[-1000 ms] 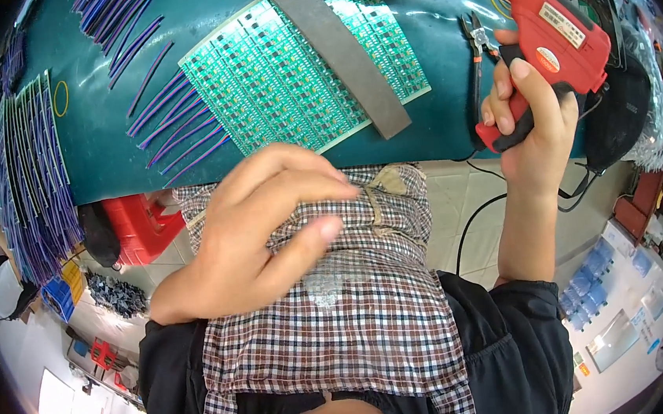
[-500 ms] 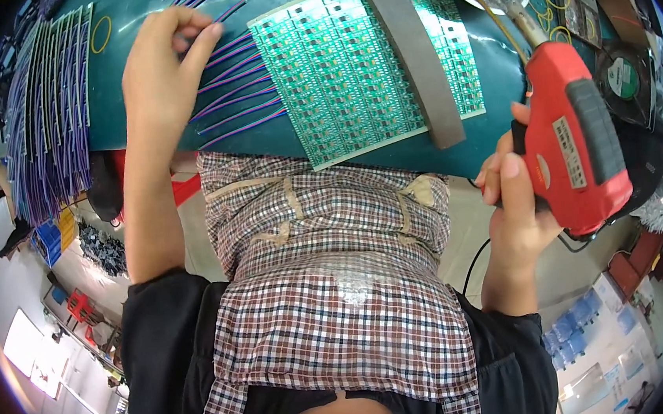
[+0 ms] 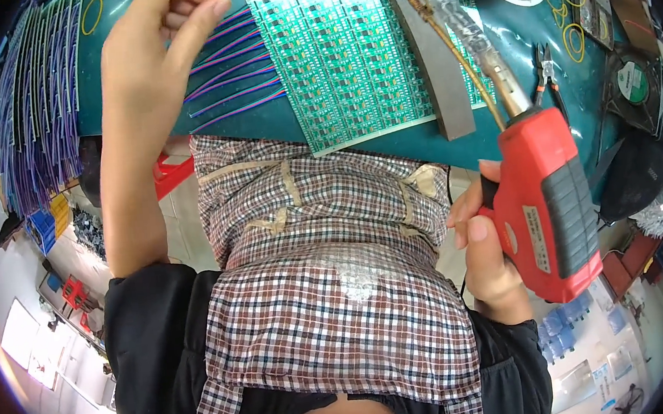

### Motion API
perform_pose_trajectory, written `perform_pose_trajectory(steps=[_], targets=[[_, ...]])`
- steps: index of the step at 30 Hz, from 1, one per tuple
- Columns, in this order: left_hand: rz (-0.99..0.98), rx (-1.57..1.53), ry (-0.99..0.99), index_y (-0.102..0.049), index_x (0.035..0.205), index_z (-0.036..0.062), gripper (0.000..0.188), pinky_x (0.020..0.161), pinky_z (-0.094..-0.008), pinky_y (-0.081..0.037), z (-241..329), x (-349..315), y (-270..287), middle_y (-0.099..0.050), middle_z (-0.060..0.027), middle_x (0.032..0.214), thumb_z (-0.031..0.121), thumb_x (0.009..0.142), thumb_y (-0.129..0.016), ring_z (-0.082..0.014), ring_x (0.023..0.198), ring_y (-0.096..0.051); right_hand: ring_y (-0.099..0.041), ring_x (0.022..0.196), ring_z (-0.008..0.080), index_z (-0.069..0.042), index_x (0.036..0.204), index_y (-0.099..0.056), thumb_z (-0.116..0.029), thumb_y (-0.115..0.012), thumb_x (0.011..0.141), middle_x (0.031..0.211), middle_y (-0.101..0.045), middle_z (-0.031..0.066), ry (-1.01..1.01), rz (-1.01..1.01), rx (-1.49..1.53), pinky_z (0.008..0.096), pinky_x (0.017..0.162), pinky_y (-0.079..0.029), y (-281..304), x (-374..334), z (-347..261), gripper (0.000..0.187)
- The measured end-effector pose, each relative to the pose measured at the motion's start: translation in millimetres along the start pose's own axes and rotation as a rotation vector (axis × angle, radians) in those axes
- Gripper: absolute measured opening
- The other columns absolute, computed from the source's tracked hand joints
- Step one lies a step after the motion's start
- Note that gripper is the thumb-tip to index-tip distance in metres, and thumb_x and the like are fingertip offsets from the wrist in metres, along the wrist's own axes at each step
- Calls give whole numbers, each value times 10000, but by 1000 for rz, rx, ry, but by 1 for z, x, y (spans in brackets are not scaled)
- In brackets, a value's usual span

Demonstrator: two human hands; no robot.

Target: The person positions a circuit board on the workbench and solders wire cables onto it one by one using a soldering gun.

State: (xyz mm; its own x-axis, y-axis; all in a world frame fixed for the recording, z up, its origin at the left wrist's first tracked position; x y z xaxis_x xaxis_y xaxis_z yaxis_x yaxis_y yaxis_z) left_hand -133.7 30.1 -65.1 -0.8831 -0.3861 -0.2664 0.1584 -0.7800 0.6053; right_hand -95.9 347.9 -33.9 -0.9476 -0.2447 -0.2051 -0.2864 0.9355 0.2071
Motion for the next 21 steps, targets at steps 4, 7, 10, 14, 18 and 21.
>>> perform_pose_trajectory(steps=[4, 7, 10, 14, 18, 21], targets=[[-204, -161, -218, -680, 930, 11, 114, 663, -219, -452, -9, -38, -17, -667, 15, 806, 104, 939, -745, -44, 747, -612, -511, 606, 122, 9, 1360, -470, -201, -657, 964, 870, -547, 69, -107, -101, -7, 310, 623, -493, -7, -6, 3, 486], [-452, -510, 62, -598, 1000, 10, 106, 602, -197, -469, -7, -69, -36, -636, 0, 831, 88, 1009, -671, -46, 679, -580, -639, 872, 159, -6, 1441, -444, 13, -713, 927, 1000, -610, 67, -48, -196, -26, 307, 819, -554, -18, -4, 13, 581], [-530, -575, 83, -568, 1017, 12, 120, 586, -192, -460, -10, -86, -56, -613, 4, 845, 91, 1019, -660, -31, 669, -554, -644, 989, 180, -25, 1244, -487, 63, -753, 870, 1015, -610, 78, -46, -186, 193, 312, 878, -540, -54, 12, 12, 467], [-492, -641, 58, -575, 1000, 16, 107, 586, -188, -423, -14, -93, -62, -609, 16, 829, 69, 1009, -667, -13, 681, -536, -645, 1018, 192, -52, 1120, -464, 79, -755, 860, 1035, -601, 90, 43, -222, 15, 320, 883, -541, -70, 24, 10, 412], [-537, -657, 77, -579, 996, 13, 97, 591, -187, -418, -14, -98, -66, -612, 17, 822, 64, 1010, -660, -11, 685, -538, -659, 1007, 183, -54, 1122, -444, 105, -710, 887, 1048, -597, 102, 6, -187, 57, 310, 857, -540, -75, 24, 12, 389], [-513, -651, 42, -589, 972, 4, 113, 591, -227, -452, -15, -100, -71, -634, -11, 799, 76, 997, -671, -44, 678, -575, -668, 987, 170, -48, 1224, -430, 122, -679, 906, 1053, -565, 89, 21, -171, 116, 304, 853, -547, -75, 22, 13, 437]])
Point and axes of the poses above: each hand's wrist, its own x-axis towards the middle knuckle, its own y-axis out of the back of the hand, z = x × y, the point moved 5 cm from there along x, towards the middle knuckle
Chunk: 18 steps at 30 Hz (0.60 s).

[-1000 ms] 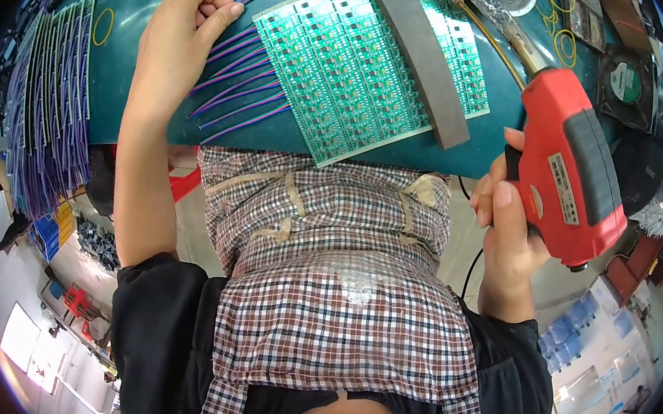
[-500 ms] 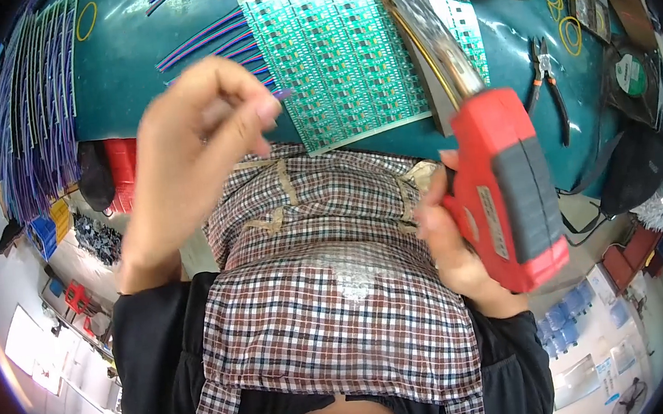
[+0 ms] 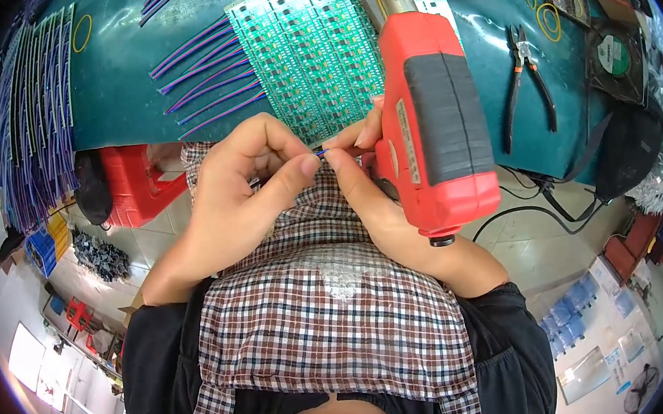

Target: The person positions a circuit board on the workbench and solders wire cables onto it one by one using a soldering gun.

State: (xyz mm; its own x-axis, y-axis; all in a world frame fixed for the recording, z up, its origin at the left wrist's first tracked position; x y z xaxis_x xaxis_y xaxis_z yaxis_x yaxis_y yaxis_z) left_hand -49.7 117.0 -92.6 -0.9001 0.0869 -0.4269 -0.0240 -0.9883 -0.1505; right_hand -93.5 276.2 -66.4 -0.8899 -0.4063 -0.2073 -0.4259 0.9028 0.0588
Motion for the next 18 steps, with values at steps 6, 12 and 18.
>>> perform_pose_trajectory(steps=[6, 12, 18], targets=[[54, -280, -56, -568, 1012, 6, 145, 605, -227, -470, -14, -8, -15, -631, -18, 867, 120, 1027, -655, -53, 710, -578, -631, 941, 185, -58, 1381, -409, 176, -664, 867, 1035, -520, 56, 25, 127, 207, 314, 813, -546, -1, -5, 5, 620], [-5, -359, -68, -562, 1046, 16, 163, 617, -214, -472, -20, -8, -17, -619, -12, 911, 148, 1036, -656, -41, 725, -557, -601, 930, 183, -57, 1375, -411, 181, -645, 866, 1040, -519, 56, 25, 141, 262, 337, 820, -543, 0, -8, 10, 609], [-92, -318, 45, -615, 1057, 15, 146, 645, -211, -467, -20, -9, -9, -639, 0, 913, 137, 1016, -684, -36, 763, -572, -624, 943, 207, -57, 1355, -423, 167, -635, 882, 1034, -531, 65, 64, 70, 256, 381, 868, -552, 3, -9, 6, 565]])
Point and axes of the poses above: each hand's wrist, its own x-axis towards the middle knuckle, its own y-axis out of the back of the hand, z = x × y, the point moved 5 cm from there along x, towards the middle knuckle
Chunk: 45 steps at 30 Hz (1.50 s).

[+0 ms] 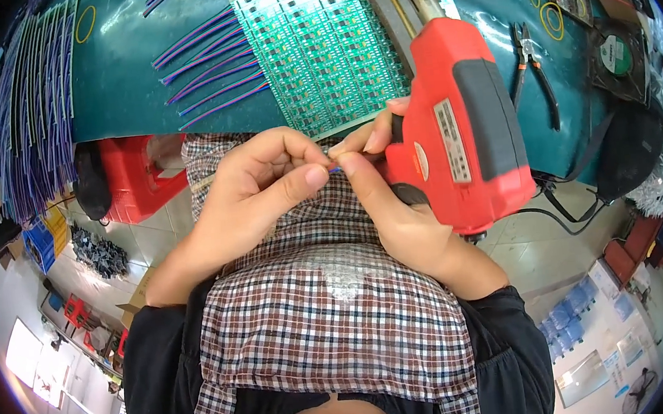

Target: The person positions a circuit board on the workbench and solders wire cables onto it one by one using a soldering gun.

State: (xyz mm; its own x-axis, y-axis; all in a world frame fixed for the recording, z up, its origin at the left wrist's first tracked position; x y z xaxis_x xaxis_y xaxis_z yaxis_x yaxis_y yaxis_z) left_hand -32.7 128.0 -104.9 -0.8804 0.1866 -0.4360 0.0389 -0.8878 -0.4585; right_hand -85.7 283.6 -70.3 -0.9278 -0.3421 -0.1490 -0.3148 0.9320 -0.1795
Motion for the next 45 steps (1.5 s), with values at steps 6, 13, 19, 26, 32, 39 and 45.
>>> perform_pose_trajectory(steps=[6, 13, 19, 26, 32, 39, 45], targets=[[369, 741, -203, -656, 943, 33, 104, 615, -290, -518, 35, 0, 34, -661, -52, 859, 102, 929, -732, -162, 680, -641, -620, 890, 209, -66, 1358, -429, 6, -631, 974, 1009, -537, 65, 19, -49, -281, 387, 872, -543, 17, -8, -19, 439], [491, 1059, -226, -655, 862, 56, 141, 587, -347, -496, 46, 6, 40, -612, -52, 810, 142, 879, -765, -191, 630, -623, -570, 823, 193, -82, 1393, -443, -222, -695, 983, 950, -516, 37, -247, -196, -442, 368, 789, -492, 41, -37, -25, 501], [523, 1101, -255, -656, 815, 50, 138, 581, -384, -485, 48, 11, 40, -604, -69, 826, 125, 863, -761, -237, 629, -614, -535, 748, 173, -45, 1449, -433, -178, -691, 960, 923, -519, 32, -255, -298, -448, 348, 675, -478, 64, -60, -15, 569], [522, 1169, -313, -690, 861, 20, 112, 627, -283, -442, 47, 16, 41, -573, -24, 807, 101, 879, -766, -124, 647, -505, -494, 643, 144, -17, 1320, -507, -167, -672, 973, 766, -492, 30, -248, -265, -646, 321, 616, -453, 73, -66, -1, 413], [507, 1192, -319, -697, 848, 28, 122, 633, -283, -453, 47, 20, 43, -576, -29, 800, 114, 867, -781, -128, 648, -531, -462, 586, 118, -3, 1178, -526, -141, -646, 985, 742, -490, 33, -273, -279, -670, 303, 583, -437, 64, -59, 1, 267], [487, 1151, -290, -698, 842, 31, 136, 621, -281, -457, 52, 21, 41, -573, -27, 784, 129, 862, -789, -128, 642, -544, -510, 657, 136, -24, 1094, -518, -85, -609, 995, 882, -518, 56, -191, -355, -718, 303, 615, -462, 67, -59, 5, 148], [488, 1163, -280, -695, 837, 34, 137, 619, -280, -462, 51, 23, 43, -577, -26, 786, 132, 866, -786, -128, 645, -550, -697, 855, 366, -18, 1008, -704, -45, -777, 786, 963, -684, 164, -83, -306, -923, 446, 783, -577, 63, -54, 2, 235]])
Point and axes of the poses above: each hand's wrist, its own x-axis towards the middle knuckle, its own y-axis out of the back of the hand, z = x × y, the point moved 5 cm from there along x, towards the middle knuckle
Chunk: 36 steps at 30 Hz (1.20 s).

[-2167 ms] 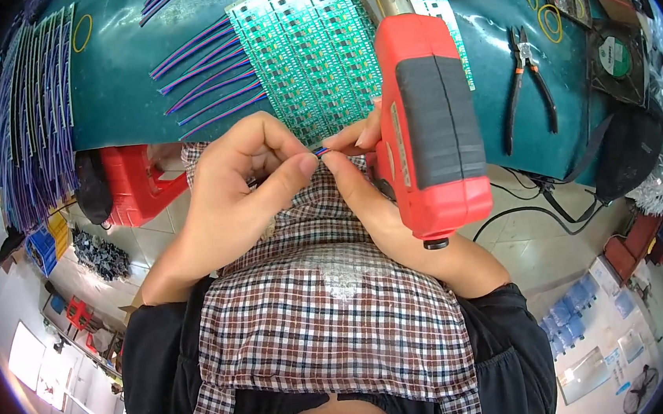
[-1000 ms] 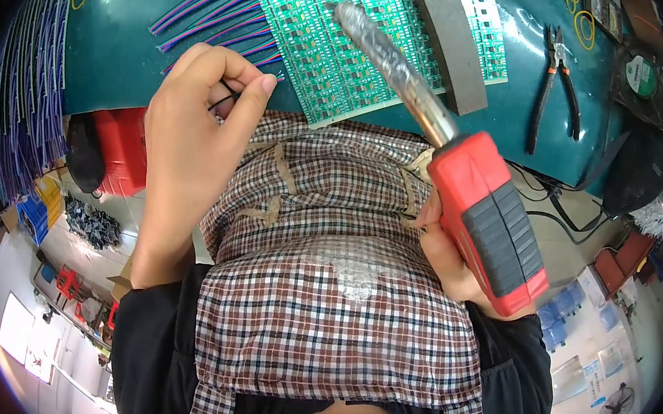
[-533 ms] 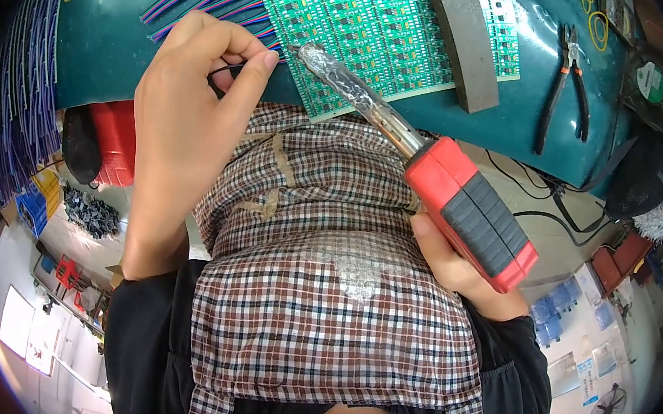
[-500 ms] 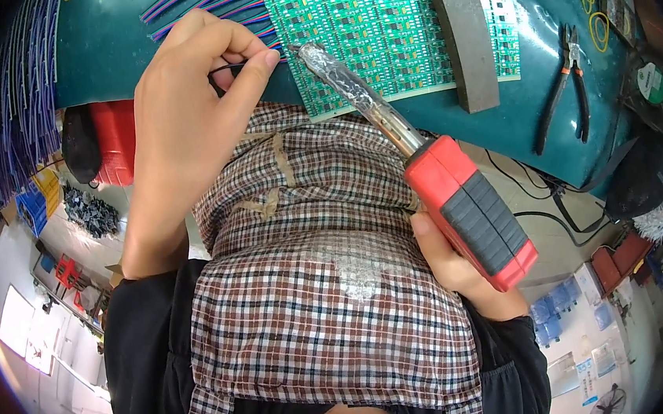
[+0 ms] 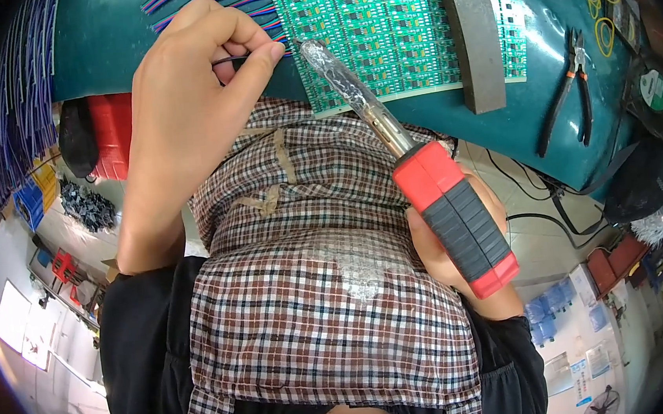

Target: The person positions a circuit board on the workbench and solders wire cables onto it one by one using a soldering gun.

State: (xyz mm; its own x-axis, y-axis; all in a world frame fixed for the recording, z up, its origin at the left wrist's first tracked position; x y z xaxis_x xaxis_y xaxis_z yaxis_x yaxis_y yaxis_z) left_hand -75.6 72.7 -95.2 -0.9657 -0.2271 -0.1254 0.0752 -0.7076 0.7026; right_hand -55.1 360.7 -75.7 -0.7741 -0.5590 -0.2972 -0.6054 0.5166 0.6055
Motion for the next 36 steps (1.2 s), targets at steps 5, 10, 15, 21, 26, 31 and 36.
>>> perform_pose_trajectory(steps=[5, 10, 15, 21, 26, 31, 36], targets=[[3, 2, -3, -691, 834, 33, 137, 628, -276, -469, 0, -1, 1, -582, -24, 792, 130, 868, -783, -127, 651, -558, -697, 843, 363, -16, 991, -701, 11, -764, 766, 951, -670, 157, 46, 16, -17, 420, 750, -582, -2, 3, -6, 235], [-287, -28, 211, -627, 834, -7, 147, 655, -376, -467, 16, 16, 14, -567, -137, 853, 94, 886, -720, -251, 737, -603, -702, 860, 366, -14, 1015, -703, 9, -757, 774, 975, -680, 162, -5, 28, 41, 419, 772, -582, -2, 0, 0, 248], [-262, -39, 230, -630, 791, -9, 169, 642, -361, -462, 14, 14, 16, -569, -127, 848, 102, 866, -731, -258, 739, -603, -706, 915, 375, -3, 1078, -705, -48, -764, 796, 1050, -701, 191, -58, 13, 78, 442, 845, -572, -3, 1, 0, 291], [-242, -53, 220, -625, 780, -15, 165, 638, -367, -468, 13, 14, 16, -571, -131, 846, 87, 860, -727, -259, 732, -606, -497, 711, 136, -60, 1097, -486, -25, -575, 1001, 910, -490, 48, 4, -139, 117, 308, 655, -466, -1, 2, -3, 135], [-243, -57, 218, -624, 782, -17, 159, 635, -362, -473, 13, 14, 16, -576, -135, 846, 77, 857, -726, -258, 724, -607, -598, 818, 247, -43, 1110, -596, -78, -678, 917, 968, -597, 111, -68, -78, 108, 362, 746, -508, -3, 1, 0, 214], [-243, -54, 215, -624, 780, -23, 162, 646, -357, -479, 13, 15, 16, -581, -140, 841, 77, 857, -725, -258, 733, -612, -702, 918, 345, -25, 1122, -710, -134, -785, 834, 1028, -708, 160, -166, -17, 146, 409, 835, -553, -1, 0, 3, 317], [-240, -49, 204, -626, 777, -23, 156, 650, -356, -481, 12, 15, 16, -583, -140, 840, 72, 851, -724, -259, 738, -613, -448, 643, 128, -42, 1004, -489, 12, -576, 955, 833, -472, 53, -43, -110, 234, 311, 589, -442, -3, 2, -7, 114]])
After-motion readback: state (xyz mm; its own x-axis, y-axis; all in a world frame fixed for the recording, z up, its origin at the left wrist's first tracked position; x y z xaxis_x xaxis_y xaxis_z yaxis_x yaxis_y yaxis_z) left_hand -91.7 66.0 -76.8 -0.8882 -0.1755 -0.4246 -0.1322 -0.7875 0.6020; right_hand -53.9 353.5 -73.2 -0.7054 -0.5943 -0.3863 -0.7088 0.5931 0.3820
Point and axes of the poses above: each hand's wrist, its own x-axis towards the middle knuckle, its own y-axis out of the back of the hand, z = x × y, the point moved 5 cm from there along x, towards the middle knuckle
